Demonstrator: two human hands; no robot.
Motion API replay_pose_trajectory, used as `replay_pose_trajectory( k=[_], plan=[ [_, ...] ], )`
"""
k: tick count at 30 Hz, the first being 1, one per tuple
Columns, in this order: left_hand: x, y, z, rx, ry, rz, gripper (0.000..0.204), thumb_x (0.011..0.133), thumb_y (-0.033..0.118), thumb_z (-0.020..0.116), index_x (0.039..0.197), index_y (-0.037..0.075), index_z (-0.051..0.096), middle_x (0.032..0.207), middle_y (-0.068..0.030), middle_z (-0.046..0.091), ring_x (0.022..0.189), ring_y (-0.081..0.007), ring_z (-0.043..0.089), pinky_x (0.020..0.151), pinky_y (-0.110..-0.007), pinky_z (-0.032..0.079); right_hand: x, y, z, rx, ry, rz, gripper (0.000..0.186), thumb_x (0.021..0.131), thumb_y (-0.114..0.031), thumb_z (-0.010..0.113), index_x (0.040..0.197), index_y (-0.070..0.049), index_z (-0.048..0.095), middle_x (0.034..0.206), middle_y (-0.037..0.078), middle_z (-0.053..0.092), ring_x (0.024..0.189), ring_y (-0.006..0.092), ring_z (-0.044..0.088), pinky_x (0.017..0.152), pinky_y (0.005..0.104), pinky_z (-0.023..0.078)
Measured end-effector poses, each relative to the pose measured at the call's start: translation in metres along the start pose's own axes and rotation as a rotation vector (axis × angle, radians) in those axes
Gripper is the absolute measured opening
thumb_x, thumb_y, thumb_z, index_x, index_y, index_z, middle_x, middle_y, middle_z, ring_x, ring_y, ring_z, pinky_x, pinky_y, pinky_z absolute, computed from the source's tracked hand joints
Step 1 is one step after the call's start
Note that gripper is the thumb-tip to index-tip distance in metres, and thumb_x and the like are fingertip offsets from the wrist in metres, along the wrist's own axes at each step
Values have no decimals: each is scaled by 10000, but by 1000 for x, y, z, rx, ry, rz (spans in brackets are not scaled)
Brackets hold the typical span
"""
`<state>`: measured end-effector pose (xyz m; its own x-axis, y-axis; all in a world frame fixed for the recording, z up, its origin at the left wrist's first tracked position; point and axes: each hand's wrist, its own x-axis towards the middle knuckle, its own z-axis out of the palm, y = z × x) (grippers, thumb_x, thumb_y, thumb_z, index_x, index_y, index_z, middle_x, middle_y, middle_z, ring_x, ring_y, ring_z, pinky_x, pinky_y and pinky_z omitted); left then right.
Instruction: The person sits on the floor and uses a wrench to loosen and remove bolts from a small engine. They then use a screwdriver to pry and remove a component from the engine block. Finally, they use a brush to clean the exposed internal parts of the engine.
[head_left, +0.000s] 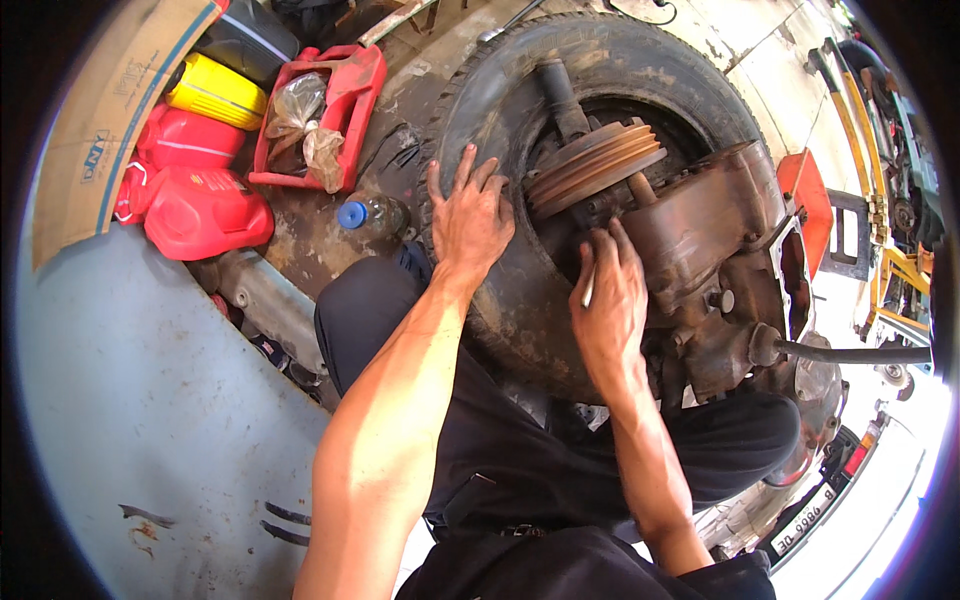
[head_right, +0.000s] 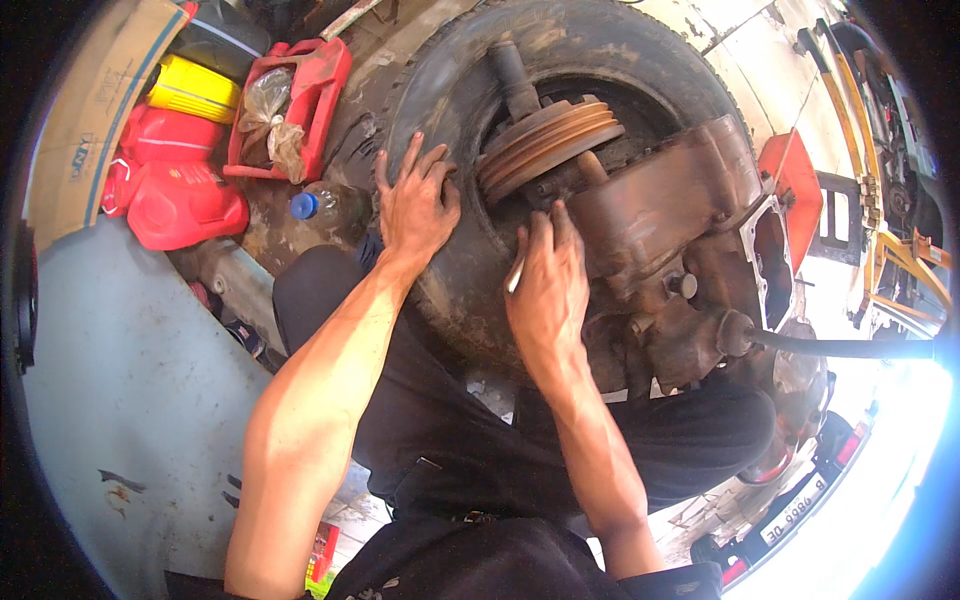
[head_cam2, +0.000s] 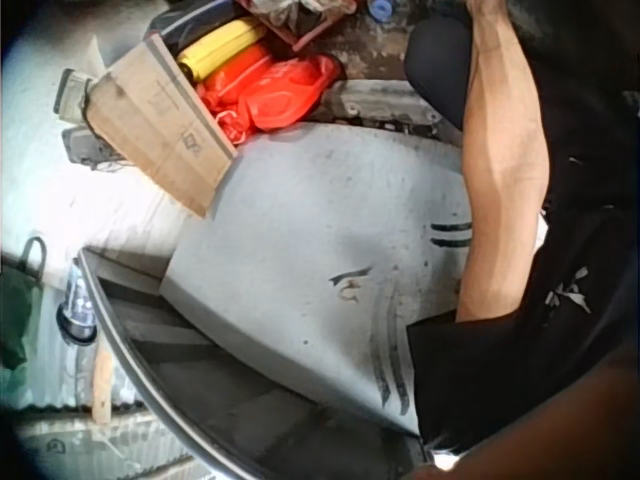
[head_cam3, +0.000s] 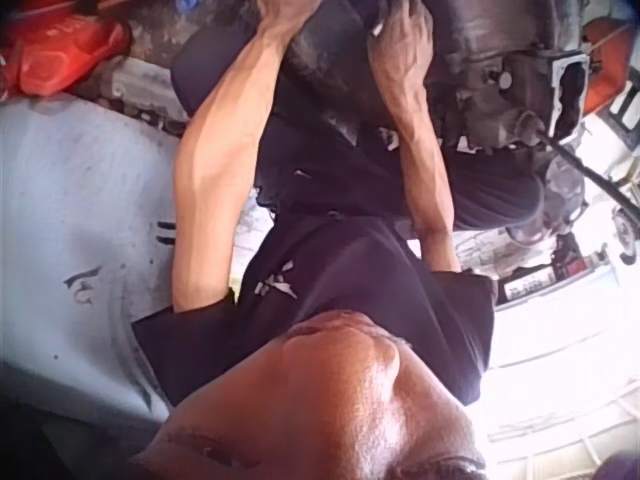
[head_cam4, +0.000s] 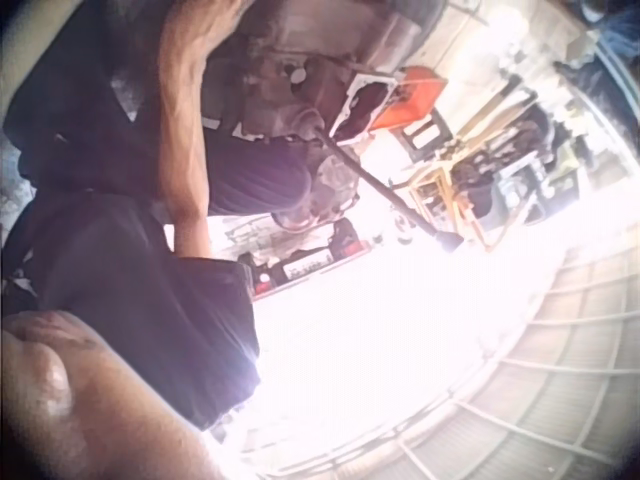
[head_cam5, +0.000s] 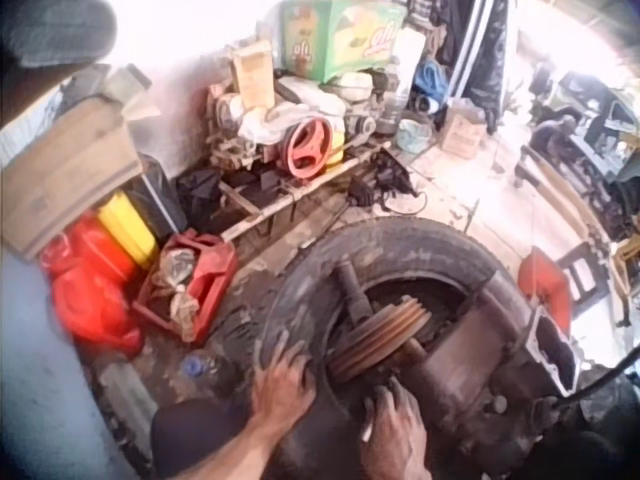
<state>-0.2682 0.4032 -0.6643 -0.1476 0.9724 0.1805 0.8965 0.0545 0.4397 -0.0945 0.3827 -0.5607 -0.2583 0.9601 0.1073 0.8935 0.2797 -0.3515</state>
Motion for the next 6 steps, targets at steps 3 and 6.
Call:
replay_pose_trajectory(
  k=[3, 6],
  plan=[
    [1, 2, 2, 6, -6, 9, 251, 819, 134, 650, 1065, 127, 700, 1341, -18, 611, 1457, -226, 340, 1197, -597, 125, 8, -4, 19, -221, -241, 28, 211, 913, -78, 610, 1067, 65, 596, 1298, 319, 558, 1142, 421, 601, 990, 437, 504],
    [-1, 0, 0, 23, -43, -15, 273, 823, 145, 661, 1092, 138, 705, 1355, -17, 605, 1463, -220, 330, 1195, -602, 125, 45, -37, -2, -47, -763, 218, 311, 870, -119, 665, 1121, 51, 593, 1288, 301, 575, 1217, 402, 564, 1064, 367, 461]
  ],
)
